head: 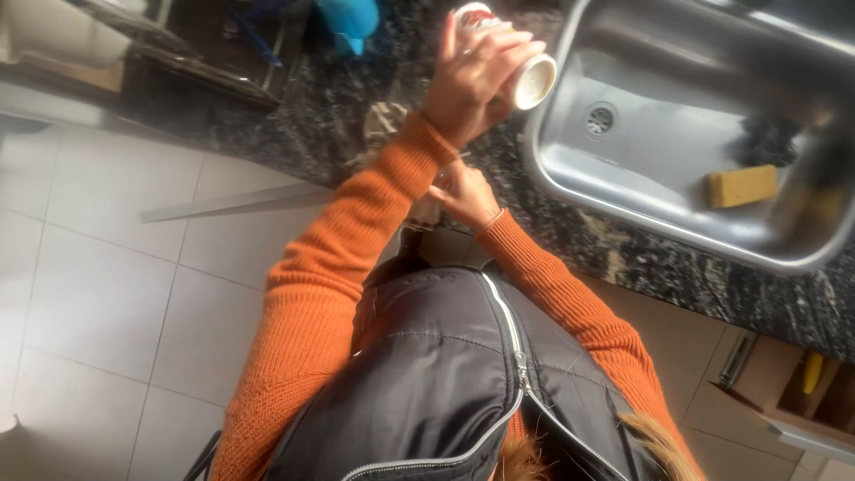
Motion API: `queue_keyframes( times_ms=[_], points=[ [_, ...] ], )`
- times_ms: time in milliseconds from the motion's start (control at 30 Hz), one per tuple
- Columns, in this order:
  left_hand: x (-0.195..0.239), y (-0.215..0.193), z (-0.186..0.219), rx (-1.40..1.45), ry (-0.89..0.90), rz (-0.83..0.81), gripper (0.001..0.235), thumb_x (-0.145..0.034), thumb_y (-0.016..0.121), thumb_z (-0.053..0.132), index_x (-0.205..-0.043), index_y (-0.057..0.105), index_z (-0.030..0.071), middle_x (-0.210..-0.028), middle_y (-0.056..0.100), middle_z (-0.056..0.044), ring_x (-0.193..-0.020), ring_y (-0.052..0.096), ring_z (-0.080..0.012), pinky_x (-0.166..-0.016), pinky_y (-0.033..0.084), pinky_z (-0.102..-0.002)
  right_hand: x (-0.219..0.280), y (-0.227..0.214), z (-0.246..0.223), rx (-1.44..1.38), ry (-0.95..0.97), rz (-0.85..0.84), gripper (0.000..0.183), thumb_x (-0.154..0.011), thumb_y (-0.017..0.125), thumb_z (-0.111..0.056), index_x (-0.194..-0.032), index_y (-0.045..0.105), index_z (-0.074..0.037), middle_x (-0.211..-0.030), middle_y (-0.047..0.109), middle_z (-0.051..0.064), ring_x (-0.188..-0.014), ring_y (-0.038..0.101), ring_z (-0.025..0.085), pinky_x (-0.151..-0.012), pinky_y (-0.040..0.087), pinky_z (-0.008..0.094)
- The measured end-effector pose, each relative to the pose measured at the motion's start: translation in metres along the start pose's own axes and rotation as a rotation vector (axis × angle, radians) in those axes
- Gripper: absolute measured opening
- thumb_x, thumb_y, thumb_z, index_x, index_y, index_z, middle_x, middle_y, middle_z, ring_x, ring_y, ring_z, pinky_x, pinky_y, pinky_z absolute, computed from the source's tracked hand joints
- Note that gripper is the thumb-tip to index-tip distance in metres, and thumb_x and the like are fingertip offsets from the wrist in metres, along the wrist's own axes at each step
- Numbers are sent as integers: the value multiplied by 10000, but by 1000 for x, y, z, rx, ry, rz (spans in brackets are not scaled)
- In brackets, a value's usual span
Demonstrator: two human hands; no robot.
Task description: Dry washed dishes and utensils using a kitchen towel and organize them into drawers.
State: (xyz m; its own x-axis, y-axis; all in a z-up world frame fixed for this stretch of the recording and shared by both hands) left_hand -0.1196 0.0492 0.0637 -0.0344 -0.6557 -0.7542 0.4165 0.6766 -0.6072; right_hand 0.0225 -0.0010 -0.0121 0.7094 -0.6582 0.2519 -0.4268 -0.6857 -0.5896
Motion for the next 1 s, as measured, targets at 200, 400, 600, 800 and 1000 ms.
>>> queue_keyframes(
  times_ms=[200,400,600,800,1000],
  points=[
    [40,-68,-39,224,-232,31,738,-768,967,337,-1374,580,174,-1420,558,-56,-1361,488,-324,-1181,283,-629,-15,24,-14,262,-111,179,162,-805,811,-154,-919,739,-63,-797,706,131,-714,704,320,-667,564,424],
    [73,-78,-74,382,-248,-2,753,-796,918,245,-1433,531,133,-1439,603,-88,-1365,561,-276,-1221,445,-452,21,-28,-63,-439,-331,303,234,-867,618,43,-1086,667,-23,-1280,613,147,-1196,621,251,-1001,581,355],
    [102,-75,-51,169,-114,-132,488,-907,855,92,-1353,663,140,-1347,668,-51,-1282,608,-230,-1154,511,-425,-4,-38,-142,-302,-407,720,369,-965,533,114,-1302,565,-35,-1432,576,183,-1305,617,254,-1145,564,376],
    [125,-75,-54,346,-152,7,432,-911,809,391,-1215,666,119,-1356,632,-107,-1322,562,-316,-1113,516,-479,-19,-18,-100,-439,-354,587,355,-972,536,131,-1301,565,1,-1238,677,156,-1145,716,273,-992,653,372],
    [102,-107,-52,251,-234,-220,381,-1020,766,194,-1387,669,169,-1462,650,-79,-1331,656,-297,-1160,534,-372,-43,-28,-23,-1098,-345,519,314,-1042,418,-186,-1248,514,30,-1183,687,152,-1041,730,235,-917,661,351]
  ],
)
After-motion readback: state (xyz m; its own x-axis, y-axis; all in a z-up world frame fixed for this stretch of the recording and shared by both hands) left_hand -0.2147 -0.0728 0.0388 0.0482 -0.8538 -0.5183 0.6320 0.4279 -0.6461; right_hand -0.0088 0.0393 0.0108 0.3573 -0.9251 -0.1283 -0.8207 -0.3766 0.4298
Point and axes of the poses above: each hand's wrist, its own x-axis away from the middle knuckle, its own y-axis out of the palm, z = x × y, the point moved 1 cm from there along -x, towards the middle knuckle
